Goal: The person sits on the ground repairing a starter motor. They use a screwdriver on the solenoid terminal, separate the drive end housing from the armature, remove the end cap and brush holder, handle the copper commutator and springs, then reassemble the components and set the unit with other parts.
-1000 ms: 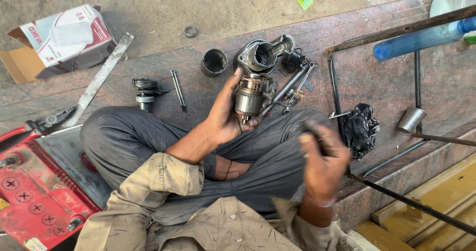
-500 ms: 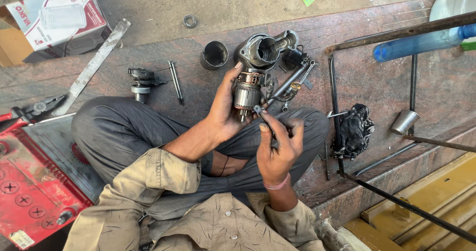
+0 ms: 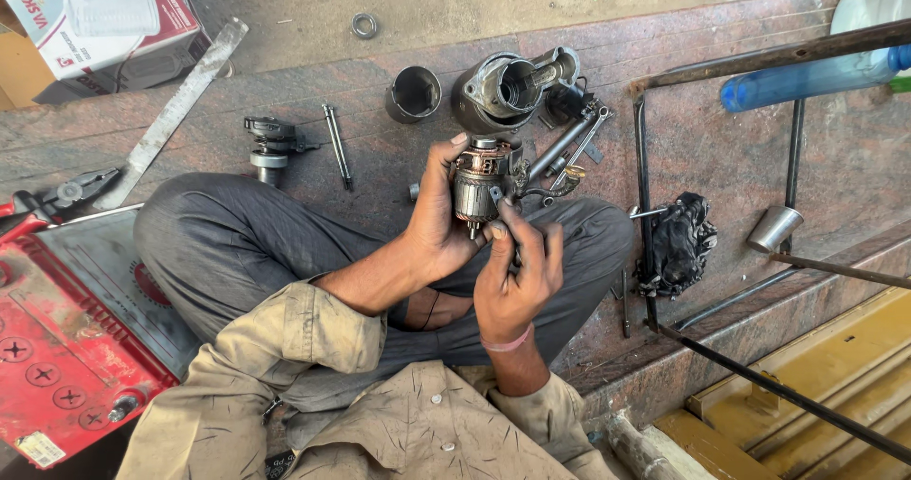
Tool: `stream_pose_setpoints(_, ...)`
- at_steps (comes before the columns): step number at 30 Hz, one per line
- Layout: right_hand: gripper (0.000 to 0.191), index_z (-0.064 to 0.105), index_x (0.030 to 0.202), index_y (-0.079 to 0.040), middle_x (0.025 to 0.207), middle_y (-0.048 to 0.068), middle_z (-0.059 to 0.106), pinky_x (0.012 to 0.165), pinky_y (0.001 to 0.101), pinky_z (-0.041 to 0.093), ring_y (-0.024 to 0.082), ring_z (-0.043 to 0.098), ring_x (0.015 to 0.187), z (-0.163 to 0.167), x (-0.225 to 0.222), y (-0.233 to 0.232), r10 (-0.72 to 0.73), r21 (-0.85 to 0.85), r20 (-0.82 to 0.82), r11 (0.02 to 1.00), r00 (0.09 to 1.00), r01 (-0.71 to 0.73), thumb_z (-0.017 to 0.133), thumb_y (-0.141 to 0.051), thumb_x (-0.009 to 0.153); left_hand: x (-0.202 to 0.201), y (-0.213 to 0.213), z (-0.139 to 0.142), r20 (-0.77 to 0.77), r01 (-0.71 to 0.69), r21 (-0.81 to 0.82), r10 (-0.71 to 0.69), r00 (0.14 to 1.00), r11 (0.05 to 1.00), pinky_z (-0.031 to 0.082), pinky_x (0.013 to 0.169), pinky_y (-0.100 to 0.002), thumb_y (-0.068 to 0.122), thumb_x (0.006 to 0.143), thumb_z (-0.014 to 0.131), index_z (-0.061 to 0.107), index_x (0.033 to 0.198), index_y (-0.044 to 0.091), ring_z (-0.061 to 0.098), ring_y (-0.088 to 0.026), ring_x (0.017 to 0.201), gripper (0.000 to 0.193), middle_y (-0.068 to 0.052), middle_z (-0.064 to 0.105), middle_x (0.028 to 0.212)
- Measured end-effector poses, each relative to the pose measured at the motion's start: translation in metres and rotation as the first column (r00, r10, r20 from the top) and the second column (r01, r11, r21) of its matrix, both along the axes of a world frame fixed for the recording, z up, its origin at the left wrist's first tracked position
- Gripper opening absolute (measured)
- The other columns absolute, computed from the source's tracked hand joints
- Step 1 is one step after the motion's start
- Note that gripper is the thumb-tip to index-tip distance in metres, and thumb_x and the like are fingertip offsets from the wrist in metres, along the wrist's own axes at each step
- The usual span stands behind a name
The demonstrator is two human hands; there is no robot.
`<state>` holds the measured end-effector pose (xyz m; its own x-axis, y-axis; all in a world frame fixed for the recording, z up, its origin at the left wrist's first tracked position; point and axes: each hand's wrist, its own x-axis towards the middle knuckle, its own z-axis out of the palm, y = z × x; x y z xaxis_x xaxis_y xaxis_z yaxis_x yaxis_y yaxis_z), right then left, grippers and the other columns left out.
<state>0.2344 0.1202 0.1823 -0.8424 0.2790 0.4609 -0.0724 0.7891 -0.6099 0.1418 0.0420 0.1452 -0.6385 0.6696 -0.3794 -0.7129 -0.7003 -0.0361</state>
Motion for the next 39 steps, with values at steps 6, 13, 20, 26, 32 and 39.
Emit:
stream_pose_setpoints(6, 0.020, 0.071, 0.120, -0.002, 0.097, 0.011, 0.059, 0.069, 0.0336, 0.053, 0.022, 0.066, 0.084, -0.001, 0.003, -0.005, 0.024, -0.024, -0.047, 0.999, 0.999, -0.025, 0.068, -0.005, 0.100, -0.001, -0.001, -0.004, 0.009, 0.007, -0.009, -0.006, 1.000, 1.000, 0.055, 0.064, -0.036, 0.059, 0.092, 0.057, 0.064, 0.114, 0.007, 0.064, -0.025, 0.073, 0.057, -0.012, 0.065, 0.083)
stream_pose_setpoints(13, 0.022, 0.071, 0.120, -0.001, 0.096, 0.011, 0.059, 0.071, 0.0372, 0.051, 0.025, 0.063, 0.082, 0.000, 0.001, -0.006, 0.058, 0.010, -0.031, 0.998, 0.998, -0.058, 0.068, 0.001, 0.099, -0.001, -0.002, -0.003, -0.009, -0.005, 0.055, 0.005, 1.000, 0.998, 0.056, 0.068, -0.040, 0.059, 0.094, 0.055, 0.064, 0.118, 0.005, 0.063, -0.026, 0.074, 0.060, -0.012, 0.063, 0.083)
stream_pose_setpoints(20, 0.023, 0.071, 0.120, -0.001, 0.098, 0.013, 0.059, 0.072, 0.0375, 0.050, 0.026, 0.064, 0.085, 0.003, 0.002, -0.007, 0.052, 0.019, -0.023, 0.998, 0.998, -0.052, 0.069, 0.002, 0.097, -0.002, -0.002, -0.002, 0.017, -0.009, 0.077, 0.008, 1.000, 0.997, 0.055, 0.071, -0.043, 0.058, 0.095, 0.055, 0.063, 0.116, 0.007, 0.064, -0.026, 0.076, 0.056, -0.011, 0.065, 0.086)
stream_pose_setpoints(26, 0.024, 0.072, 0.123, 0.000, 0.097, 0.013, 0.059, 0.073, 0.0359, 0.049, 0.026, 0.060, 0.083, 0.001, 0.000, -0.001, 0.026, 0.025, 0.007, 0.999, 1.000, -0.026, 0.070, 0.001, 0.099, 0.000, -0.003, -0.004, 0.080, -0.002, 0.082, -0.005, 0.997, 0.997, 0.058, 0.081, -0.047, 0.058, 0.097, 0.055, 0.064, 0.113, 0.005, 0.066, -0.027, 0.080, 0.056, -0.012, 0.067, 0.090)
stream_pose_setpoints(32, 0.019, 0.074, 0.118, 0.000, 0.102, 0.009, 0.064, 0.069, 0.0273, 0.046, 0.016, 0.059, 0.082, 0.001, 0.016, 0.026, -0.025, -0.240, 0.103, 0.970, 0.994, 0.049, 0.068, 0.002, 0.100, -0.009, -0.004, -0.003, 0.009, 0.024, 0.098, -0.025, 1.000, 0.995, 0.061, 0.082, -0.046, 0.060, 0.092, 0.056, 0.065, 0.107, 0.005, 0.068, -0.028, 0.074, 0.058, -0.014, 0.068, 0.081)
stream_pose_setpoints(39, 0.023, 0.066, 0.112, -0.001, 0.107, 0.007, 0.067, 0.094, 0.0274, 0.054, 0.015, 0.067, 0.102, 0.009, 0.035, 0.059, -0.036, -0.743, -0.001, 0.669, 0.999, 0.023, 0.074, 0.009, 0.092, -0.008, -0.006, -0.002, -0.045, -0.019, 0.064, 0.022, 0.999, 0.998, 0.055, 0.075, -0.038, 0.053, 0.098, 0.057, 0.066, 0.119, 0.004, 0.066, -0.024, 0.078, 0.053, -0.012, 0.069, 0.090)
